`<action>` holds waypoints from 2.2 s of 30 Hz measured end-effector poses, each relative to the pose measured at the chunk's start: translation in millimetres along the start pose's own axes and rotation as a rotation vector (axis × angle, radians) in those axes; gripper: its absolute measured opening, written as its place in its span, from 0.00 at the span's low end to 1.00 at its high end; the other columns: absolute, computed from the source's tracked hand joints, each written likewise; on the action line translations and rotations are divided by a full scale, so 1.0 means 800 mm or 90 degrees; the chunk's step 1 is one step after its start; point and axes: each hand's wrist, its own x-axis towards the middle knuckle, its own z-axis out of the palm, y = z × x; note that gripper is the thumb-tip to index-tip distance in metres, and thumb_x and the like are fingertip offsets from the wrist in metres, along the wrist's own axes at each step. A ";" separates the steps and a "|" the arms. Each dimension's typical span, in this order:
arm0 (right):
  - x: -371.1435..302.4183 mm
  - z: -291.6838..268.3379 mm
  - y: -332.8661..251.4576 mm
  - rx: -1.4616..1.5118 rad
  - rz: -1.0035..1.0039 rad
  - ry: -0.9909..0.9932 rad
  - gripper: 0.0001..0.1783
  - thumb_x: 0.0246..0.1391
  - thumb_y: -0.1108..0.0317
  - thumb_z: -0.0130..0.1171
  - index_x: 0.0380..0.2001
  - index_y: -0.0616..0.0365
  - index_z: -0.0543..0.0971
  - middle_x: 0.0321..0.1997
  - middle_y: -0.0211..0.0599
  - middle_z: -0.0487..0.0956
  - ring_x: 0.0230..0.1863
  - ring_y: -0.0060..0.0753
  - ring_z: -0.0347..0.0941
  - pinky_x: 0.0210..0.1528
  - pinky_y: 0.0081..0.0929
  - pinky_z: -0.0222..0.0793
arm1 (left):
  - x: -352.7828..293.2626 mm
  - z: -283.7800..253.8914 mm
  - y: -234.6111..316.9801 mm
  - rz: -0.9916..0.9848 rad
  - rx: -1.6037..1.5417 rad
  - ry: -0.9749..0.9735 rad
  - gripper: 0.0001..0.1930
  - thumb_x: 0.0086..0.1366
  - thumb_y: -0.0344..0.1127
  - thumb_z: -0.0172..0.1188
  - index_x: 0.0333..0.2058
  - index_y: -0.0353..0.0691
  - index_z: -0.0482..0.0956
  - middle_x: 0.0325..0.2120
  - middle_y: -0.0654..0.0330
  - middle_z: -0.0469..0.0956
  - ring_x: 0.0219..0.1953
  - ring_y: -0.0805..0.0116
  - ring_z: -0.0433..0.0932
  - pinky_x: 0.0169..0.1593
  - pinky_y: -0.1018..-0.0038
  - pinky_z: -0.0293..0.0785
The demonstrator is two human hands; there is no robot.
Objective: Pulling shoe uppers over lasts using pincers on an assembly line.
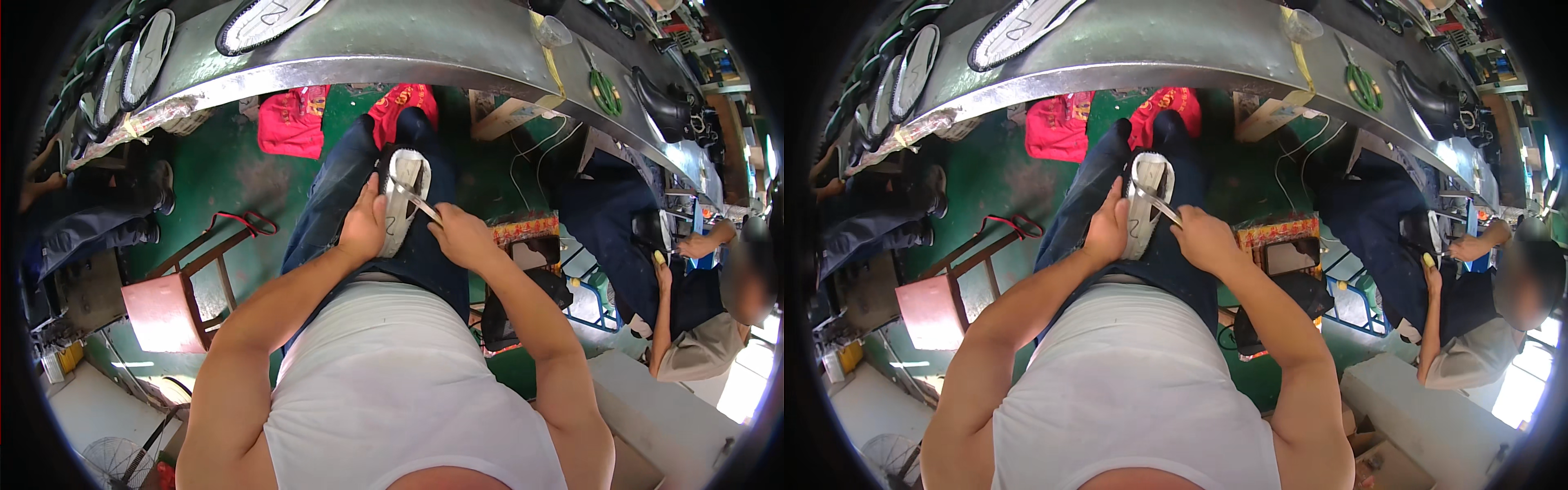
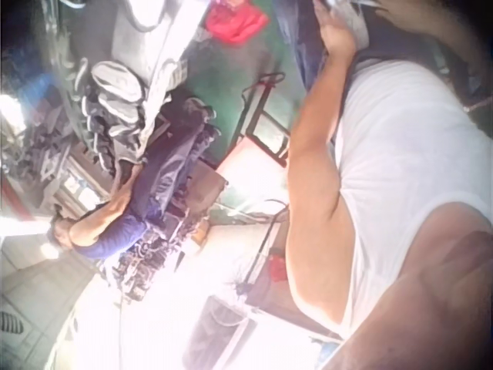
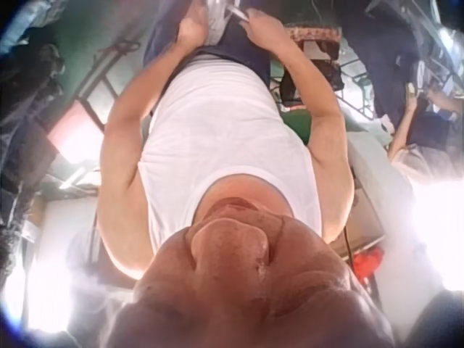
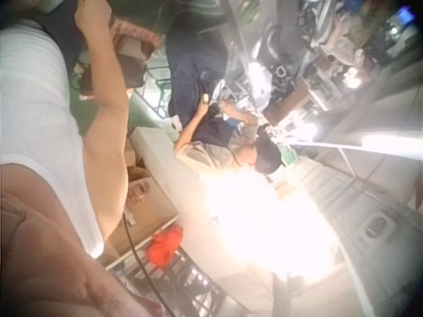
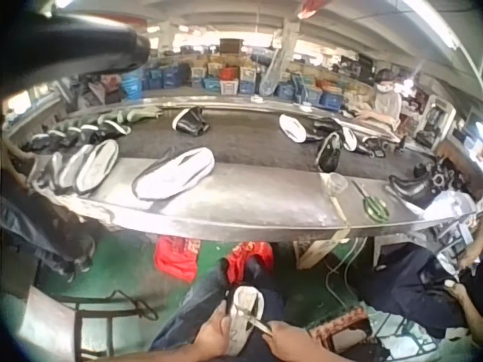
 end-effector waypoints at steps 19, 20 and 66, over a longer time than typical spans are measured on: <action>0.043 -0.024 0.009 0.080 -0.024 -0.068 0.24 0.67 0.53 0.44 0.37 0.69 0.74 0.35 0.62 0.78 0.41 0.65 0.75 0.44 0.52 0.69 | -0.012 -0.042 0.030 0.074 0.037 -0.126 0.35 0.71 0.46 0.49 0.70 0.38 0.49 0.62 0.27 0.59 0.55 0.33 0.72 0.59 0.60 0.70; 0.035 -0.020 0.007 0.197 -0.057 -0.021 0.24 0.68 0.53 0.44 0.37 0.68 0.74 0.34 0.61 0.79 0.40 0.65 0.75 0.44 0.52 0.69 | -0.016 -0.043 0.027 -0.080 -0.003 -0.150 0.34 0.70 0.45 0.50 0.68 0.32 0.52 0.60 0.29 0.62 0.58 0.35 0.70 0.61 0.62 0.67; -0.051 -0.018 0.033 0.446 0.107 -0.226 0.11 0.60 0.65 0.57 0.40 0.61 0.76 0.29 0.32 0.77 0.34 0.24 0.76 0.36 0.27 0.72 | 0.036 -0.044 0.053 0.057 0.160 -0.097 0.17 0.63 0.39 0.61 0.43 0.31 0.82 0.37 0.45 0.81 0.39 0.48 0.82 0.44 0.63 0.78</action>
